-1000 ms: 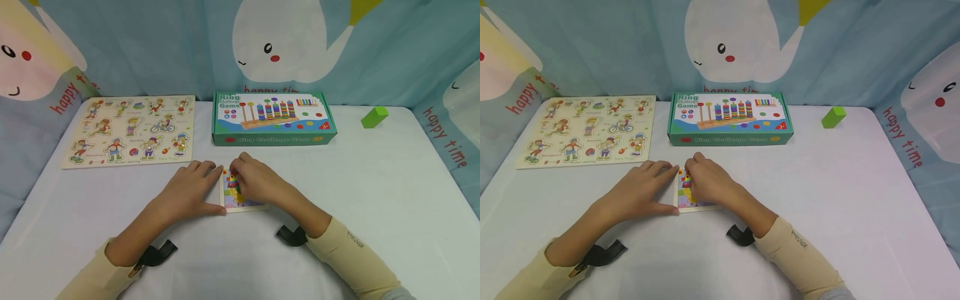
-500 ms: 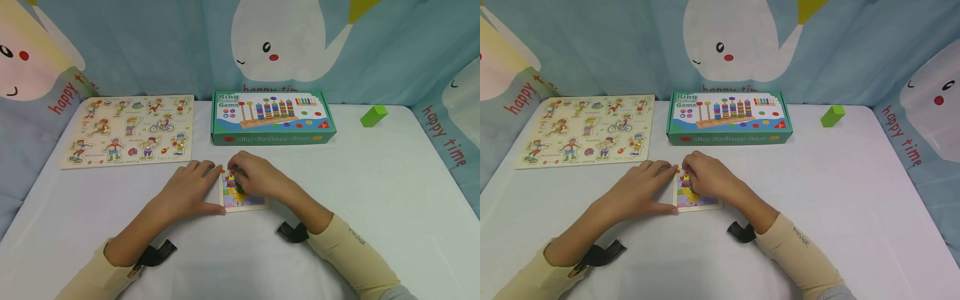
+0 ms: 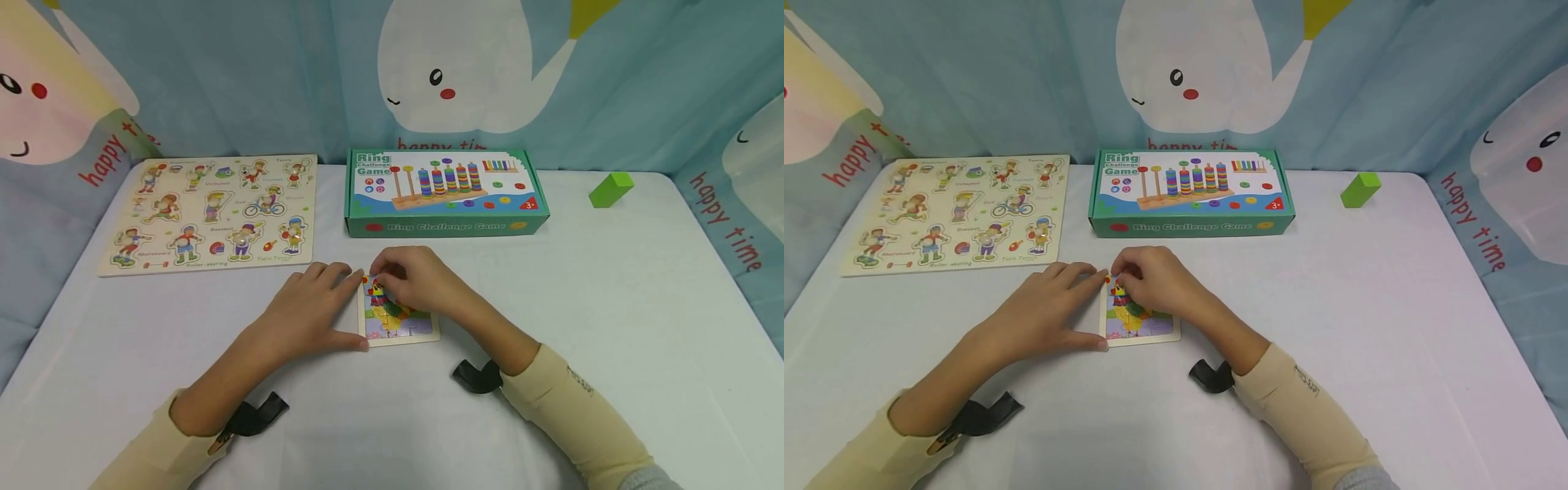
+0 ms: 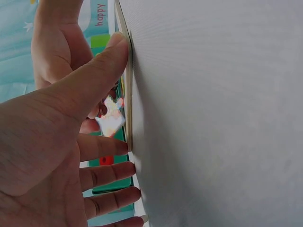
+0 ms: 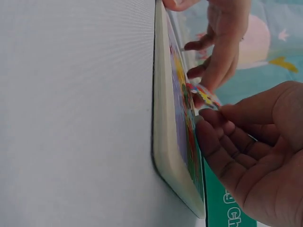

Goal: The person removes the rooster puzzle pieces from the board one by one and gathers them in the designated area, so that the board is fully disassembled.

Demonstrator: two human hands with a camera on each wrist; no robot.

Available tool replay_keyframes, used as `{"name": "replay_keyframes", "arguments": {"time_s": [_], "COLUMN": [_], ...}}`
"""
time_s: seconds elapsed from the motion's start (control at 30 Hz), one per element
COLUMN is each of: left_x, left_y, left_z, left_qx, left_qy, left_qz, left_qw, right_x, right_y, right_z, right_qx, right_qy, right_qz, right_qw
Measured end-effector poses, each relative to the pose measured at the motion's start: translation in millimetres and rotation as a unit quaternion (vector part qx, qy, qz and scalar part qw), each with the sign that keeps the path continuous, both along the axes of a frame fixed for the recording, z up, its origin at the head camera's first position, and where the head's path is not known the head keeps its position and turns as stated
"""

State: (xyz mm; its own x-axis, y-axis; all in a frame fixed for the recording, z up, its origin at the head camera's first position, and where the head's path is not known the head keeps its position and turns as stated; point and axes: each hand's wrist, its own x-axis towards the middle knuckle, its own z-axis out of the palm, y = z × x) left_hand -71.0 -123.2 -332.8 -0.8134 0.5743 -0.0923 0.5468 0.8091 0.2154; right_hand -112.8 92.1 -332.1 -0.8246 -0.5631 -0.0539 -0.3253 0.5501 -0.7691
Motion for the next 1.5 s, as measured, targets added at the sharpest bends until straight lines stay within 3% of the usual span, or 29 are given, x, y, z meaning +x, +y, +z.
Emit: {"name": "replay_keyframes", "arguments": {"time_s": [0.27, 0.6, 0.8, 1.1, 1.5], "left_x": [0.6, 0.8, 1.2, 2.5, 4.4], "left_y": [0.0, 0.7, 1.7, 1.4, 1.6], "left_z": [-0.4, -1.0, -0.7, 0.0, 0.9], "left_qx": [-0.005, 0.001, -0.004, -0.003, 0.001], "left_qy": [-0.002, -0.006, -0.005, -0.003, -0.01], "left_qz": [0.004, 0.005, 0.012, 0.015, 0.016], "left_qw": [1.0, 1.0, 0.9999, 0.9999, 0.9998], "right_x": [-3.9, -5.4, -6.4, -10.2, -16.9], "right_y": [2.0, 18.8, 38.8, 77.9, 101.2], "right_z": [-3.7, 10.1, 13.1, 12.7, 5.3], "right_qx": [-0.011, -0.038, -0.04, -0.013, 0.039], "right_qy": [0.001, -0.058, -0.058, -0.094, -0.126], "right_qz": [-0.025, -0.048, -0.067, -0.11, -0.094], "right_qw": [0.9996, 0.9965, 0.9952, 0.9894, 0.9868]}}
